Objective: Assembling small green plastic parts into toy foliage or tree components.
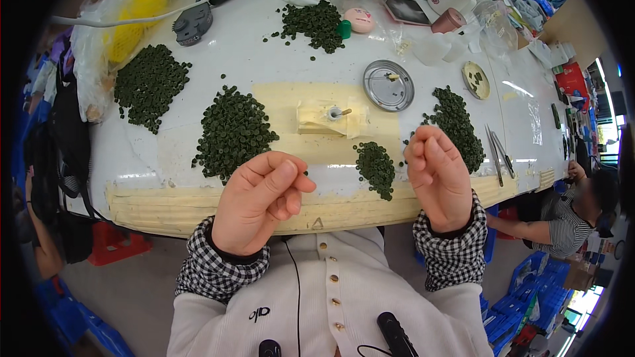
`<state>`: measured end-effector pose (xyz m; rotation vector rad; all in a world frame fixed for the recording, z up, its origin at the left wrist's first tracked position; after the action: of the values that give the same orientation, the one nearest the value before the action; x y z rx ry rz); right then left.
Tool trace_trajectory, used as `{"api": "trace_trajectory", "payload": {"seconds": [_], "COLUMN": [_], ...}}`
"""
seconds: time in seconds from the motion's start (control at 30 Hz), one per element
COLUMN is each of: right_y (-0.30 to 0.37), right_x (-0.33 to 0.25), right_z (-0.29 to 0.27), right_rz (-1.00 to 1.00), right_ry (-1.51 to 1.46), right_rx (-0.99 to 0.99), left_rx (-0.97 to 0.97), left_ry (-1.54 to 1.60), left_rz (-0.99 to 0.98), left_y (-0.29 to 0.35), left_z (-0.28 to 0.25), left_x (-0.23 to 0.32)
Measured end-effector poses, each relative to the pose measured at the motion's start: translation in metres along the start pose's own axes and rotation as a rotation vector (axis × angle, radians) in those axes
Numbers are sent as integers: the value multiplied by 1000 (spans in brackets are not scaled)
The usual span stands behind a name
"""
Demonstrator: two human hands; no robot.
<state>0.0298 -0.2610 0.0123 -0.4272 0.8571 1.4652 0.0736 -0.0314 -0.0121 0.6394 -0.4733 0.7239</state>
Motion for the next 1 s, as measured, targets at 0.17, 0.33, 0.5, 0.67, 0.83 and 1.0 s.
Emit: {"api": "trace_trajectory", "payload": {"seconds": [0.17,0.33,0.5,0.67,0.83,1.0], "right_y": [4,1,-6,-1,1,-4], "right_x": [32,34,-18,-68,-64,-61], "right_z": [34,33,-9,-4,12,0], "right_rz": [221,202,-220,-726,-981,-730], "right_ry": [176,50,247,1529,1957,1656], "right_rx": [-80,-64,148,336,163,312], "left_rx": [-47,-35,-20,3,7,47], "left_ry": [-120,-93,-56,-56,-60,-62], "left_rz": [-85,-69,-38,-39,-25,11], "left_y": [-7,-6,-3,-5,-5,-5], "left_z": [17,15,8,7,6,3], "left_x": [-12,-6,-3,-3,-4,-1]}}
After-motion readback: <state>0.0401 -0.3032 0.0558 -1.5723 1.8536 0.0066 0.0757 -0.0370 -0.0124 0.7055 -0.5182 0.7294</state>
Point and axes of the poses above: each hand's wrist, its own y-axis away from the middle knuckle, its own z-axis out of the palm, x = y × z, the point moved 7 cm from there along -y, towards the middle knuckle, and after that the axes turned 6 degrees about x, right-handed, at the moved point
